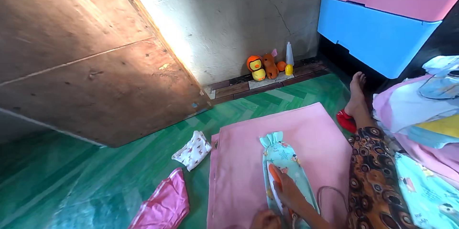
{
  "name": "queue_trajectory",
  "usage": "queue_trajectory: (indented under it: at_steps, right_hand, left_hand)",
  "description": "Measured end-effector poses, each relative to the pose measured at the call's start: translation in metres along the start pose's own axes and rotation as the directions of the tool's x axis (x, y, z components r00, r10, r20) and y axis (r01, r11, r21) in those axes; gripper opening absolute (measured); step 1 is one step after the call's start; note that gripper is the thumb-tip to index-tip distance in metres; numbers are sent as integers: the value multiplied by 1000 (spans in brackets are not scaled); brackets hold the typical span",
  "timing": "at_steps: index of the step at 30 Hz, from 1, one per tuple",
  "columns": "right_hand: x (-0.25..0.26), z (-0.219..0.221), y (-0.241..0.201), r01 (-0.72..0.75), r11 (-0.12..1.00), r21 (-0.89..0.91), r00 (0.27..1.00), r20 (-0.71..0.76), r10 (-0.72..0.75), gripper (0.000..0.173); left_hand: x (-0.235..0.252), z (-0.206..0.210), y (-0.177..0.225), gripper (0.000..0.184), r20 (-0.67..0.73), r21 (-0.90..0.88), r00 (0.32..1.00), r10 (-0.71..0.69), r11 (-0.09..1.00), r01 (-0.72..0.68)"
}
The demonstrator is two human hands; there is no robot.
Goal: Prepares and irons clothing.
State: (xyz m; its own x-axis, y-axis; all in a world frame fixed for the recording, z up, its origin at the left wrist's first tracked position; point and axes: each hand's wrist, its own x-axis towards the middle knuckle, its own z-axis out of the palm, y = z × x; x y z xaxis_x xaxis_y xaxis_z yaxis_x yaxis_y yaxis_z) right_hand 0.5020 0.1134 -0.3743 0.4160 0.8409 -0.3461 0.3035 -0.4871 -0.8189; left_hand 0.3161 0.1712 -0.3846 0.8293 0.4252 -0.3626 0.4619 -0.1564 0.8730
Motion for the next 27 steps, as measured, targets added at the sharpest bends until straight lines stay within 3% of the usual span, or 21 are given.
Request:
queue_trajectory:
  at_steps: [4,7,11,15,21,27]
  right_hand:
    - [5,-1,-12,-100,995,-10,995,13,101,62]
    - [-14,5,-7,-140,990,3,990,6,140,63]
    - [-34,13,-2,-122,993,9,992,-23,122,61]
    - [-11,13,-4,-118,993,15,991,-57,118,60]
    - [33,-5,-19,-134,989,56,990,-33,136,62]
    - [-5,9,-12,-124,992,13,992,-4,124,61]
  left_hand:
    - [63,-39,2,22,-343,78,938,-54,993,85]
    - [118,-49,13,25,-447,100,891,-82,985,141]
    - [172,-47,26,35,-474,108,867,-153,967,230]
    - [196,-49,30,26,-514,75,823,-242,943,324]
    - [192,-56,20,20,-541,-56,804,-245,965,256]
    - [192,-57,14,20,-520,-149,806,-282,959,239]
